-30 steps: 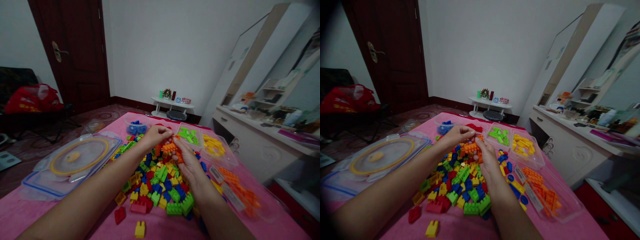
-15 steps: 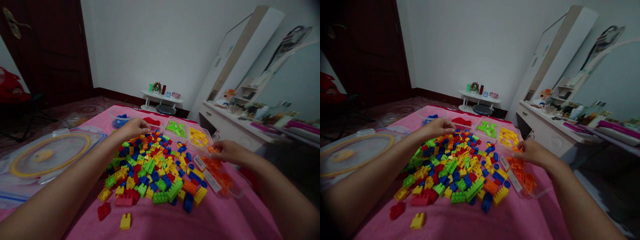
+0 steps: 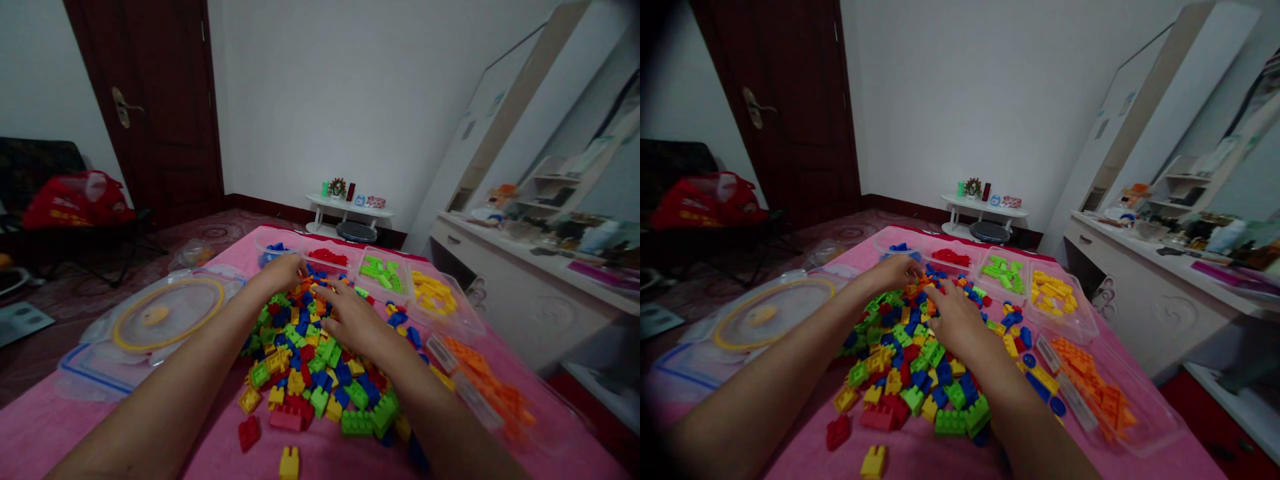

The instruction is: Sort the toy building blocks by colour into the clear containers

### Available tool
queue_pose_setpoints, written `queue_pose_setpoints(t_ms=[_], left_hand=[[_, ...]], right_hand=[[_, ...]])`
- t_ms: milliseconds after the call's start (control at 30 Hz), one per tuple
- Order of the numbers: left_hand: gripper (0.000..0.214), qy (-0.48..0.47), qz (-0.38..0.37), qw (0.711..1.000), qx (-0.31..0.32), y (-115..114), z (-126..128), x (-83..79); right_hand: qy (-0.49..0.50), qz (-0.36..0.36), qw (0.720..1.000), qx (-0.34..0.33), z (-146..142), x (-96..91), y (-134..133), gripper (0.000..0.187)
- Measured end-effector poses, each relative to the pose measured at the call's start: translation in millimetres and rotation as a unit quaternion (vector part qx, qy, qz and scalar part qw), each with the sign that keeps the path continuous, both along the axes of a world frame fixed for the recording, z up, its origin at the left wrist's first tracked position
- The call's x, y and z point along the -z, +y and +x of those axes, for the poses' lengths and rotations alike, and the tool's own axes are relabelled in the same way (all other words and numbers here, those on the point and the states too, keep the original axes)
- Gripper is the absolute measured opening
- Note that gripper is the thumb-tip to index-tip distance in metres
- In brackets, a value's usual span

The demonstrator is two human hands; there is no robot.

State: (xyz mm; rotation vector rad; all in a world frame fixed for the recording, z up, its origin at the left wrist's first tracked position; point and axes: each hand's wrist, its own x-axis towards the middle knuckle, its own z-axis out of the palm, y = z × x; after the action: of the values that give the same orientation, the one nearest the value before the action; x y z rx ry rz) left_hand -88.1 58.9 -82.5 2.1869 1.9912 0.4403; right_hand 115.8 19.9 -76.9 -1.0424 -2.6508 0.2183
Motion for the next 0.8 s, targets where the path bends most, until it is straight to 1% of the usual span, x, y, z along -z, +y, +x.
queue_pose_setpoints(t_ms=[33, 100, 167, 233, 333, 467, 633, 733, 800], left_hand=[[0.034, 0.001, 0.000, 1.000, 0.006, 1, -2, 2.3], [0.038, 0.000, 0.008, 1.000, 0.021, 4, -3, 7.8], [0.041, -0.005, 0.018, 0.999, 0.026, 6, -1, 13.8], [0.043, -0.009, 0.018, 1.000, 0.024, 7, 2, 19.2], [0.043, -0.005, 0.011, 1.000, 0.018, 8, 6, 23.6], [0.043, 0.004, 0.014, 1.000, -0.004, 6, 8, 22.6], [0.032, 0.045, -0.010, 0.999, -0.027, 2, 9, 23.5], [0.037, 0.047, 0.009, 0.999, -0.014, 1, 8, 26.2], [0.038, 0.041, -0.006, 0.999, 0.016, 2, 8, 26.6]], right_hand=[[-0.013, 0.002, 1.000, 0.004, -7, 6.2, -1, 0.060], [-0.034, 0.002, 0.999, 0.023, -12, 14.4, -2, 0.047], [-0.045, 0.002, 0.998, 0.045, -10, 17.3, -1, 0.030], [-0.050, 0.000, 0.997, 0.066, -2, 16.1, 1, 0.022], [-0.059, -0.026, 0.995, 0.074, 12, 9.6, 4, 0.023], [-0.038, -0.074, 0.994, 0.068, 26, -0.6, 9, 0.025], [0.018, -0.079, 0.995, 0.065, 30, -3.7, 14, 0.029], [0.044, -0.069, 0.994, 0.072, 34, -4.4, 18, 0.031], [0.061, -0.067, 0.993, 0.076, 38, -7.0, 21, 0.032]])
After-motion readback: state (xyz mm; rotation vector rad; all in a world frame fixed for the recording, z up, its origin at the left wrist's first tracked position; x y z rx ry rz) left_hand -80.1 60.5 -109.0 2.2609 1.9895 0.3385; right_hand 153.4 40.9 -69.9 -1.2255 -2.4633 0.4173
